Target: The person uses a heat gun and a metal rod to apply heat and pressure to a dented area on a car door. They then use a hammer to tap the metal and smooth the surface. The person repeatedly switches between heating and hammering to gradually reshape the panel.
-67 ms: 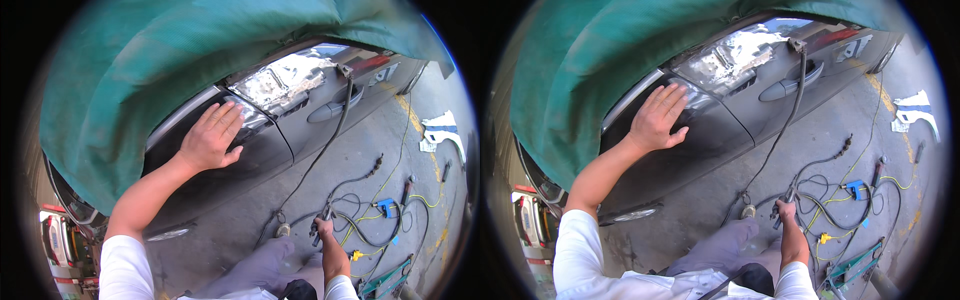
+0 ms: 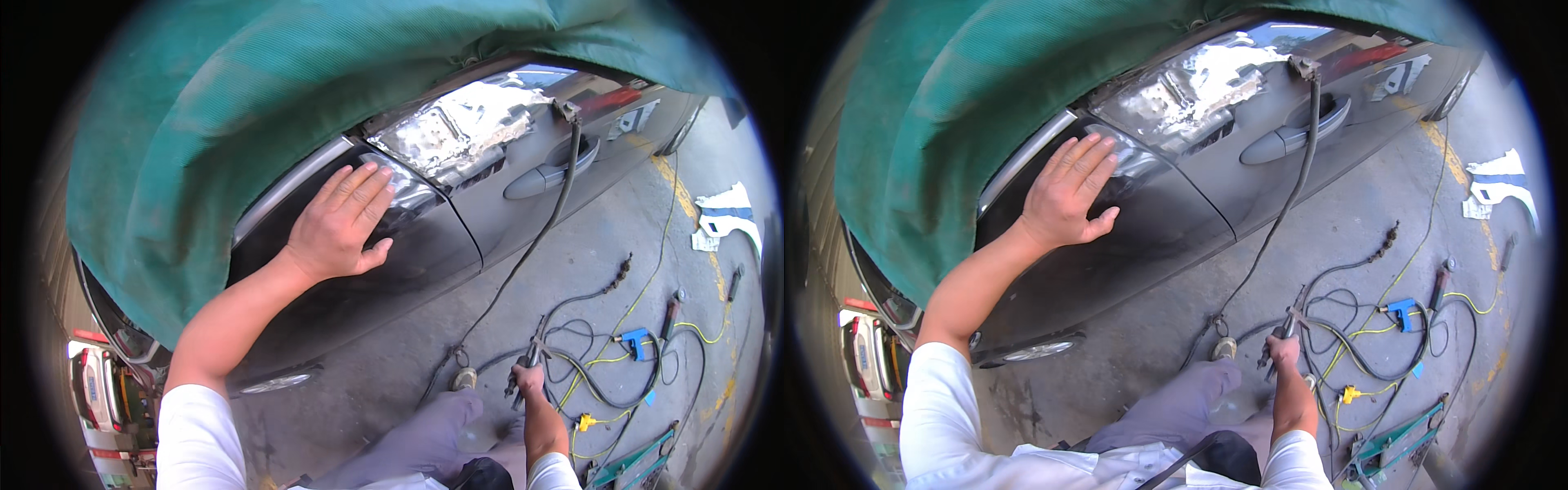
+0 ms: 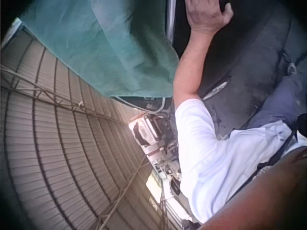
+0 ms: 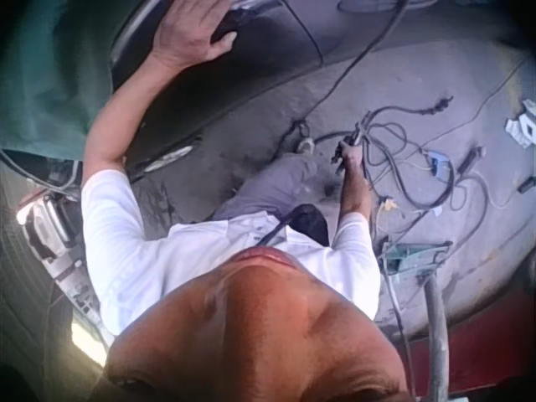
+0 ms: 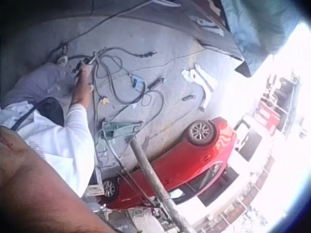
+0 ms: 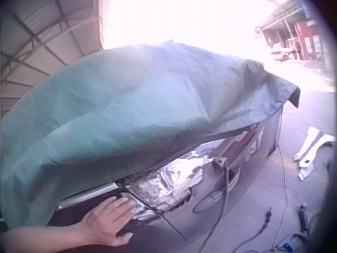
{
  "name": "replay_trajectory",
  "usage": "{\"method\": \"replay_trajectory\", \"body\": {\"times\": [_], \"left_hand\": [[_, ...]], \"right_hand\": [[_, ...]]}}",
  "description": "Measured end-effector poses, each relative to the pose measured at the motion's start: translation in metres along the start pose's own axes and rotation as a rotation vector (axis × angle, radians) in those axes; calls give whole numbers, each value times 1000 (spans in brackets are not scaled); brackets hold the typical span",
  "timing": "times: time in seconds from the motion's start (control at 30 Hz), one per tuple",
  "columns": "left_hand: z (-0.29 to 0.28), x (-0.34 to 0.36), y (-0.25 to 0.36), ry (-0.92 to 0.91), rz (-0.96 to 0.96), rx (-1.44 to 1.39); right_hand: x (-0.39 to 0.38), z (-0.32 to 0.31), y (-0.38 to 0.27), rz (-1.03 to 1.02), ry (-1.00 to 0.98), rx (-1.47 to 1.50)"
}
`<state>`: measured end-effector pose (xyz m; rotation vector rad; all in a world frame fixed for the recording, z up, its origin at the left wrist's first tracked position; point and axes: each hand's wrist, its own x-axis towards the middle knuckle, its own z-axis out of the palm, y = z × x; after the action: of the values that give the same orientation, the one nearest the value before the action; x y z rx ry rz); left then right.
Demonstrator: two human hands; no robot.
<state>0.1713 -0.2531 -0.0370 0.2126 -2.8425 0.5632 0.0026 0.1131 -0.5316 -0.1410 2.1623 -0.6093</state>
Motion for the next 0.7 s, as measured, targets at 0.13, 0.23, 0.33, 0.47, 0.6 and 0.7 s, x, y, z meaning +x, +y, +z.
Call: {"method": "replay_trajectory", "body": {"times": [0.13, 0.23, 0.33, 0.47, 0.6, 0.7], "left_hand": [[0, 1, 4, -19, -2, 38], [-2, 3, 7, -26, 6, 34], [-4, 4, 9, -28, -3, 47], [-8, 4, 12, -7, -15, -4], [-13, -2, 18, 23, -58, -61], [-15, -7, 22, 88, -87, -81]], "right_hand": [[5, 18, 45, 30, -72, -258], [-4, 22, 66, 100, -125, -286], [-27, 8, 59, 84, -67, -280], [-67, -56, -19, -330, 183, 374], [-81, -174, -159, -1081, 279, 125], [-89, -239, -268, -1485, 288, -8]]}}
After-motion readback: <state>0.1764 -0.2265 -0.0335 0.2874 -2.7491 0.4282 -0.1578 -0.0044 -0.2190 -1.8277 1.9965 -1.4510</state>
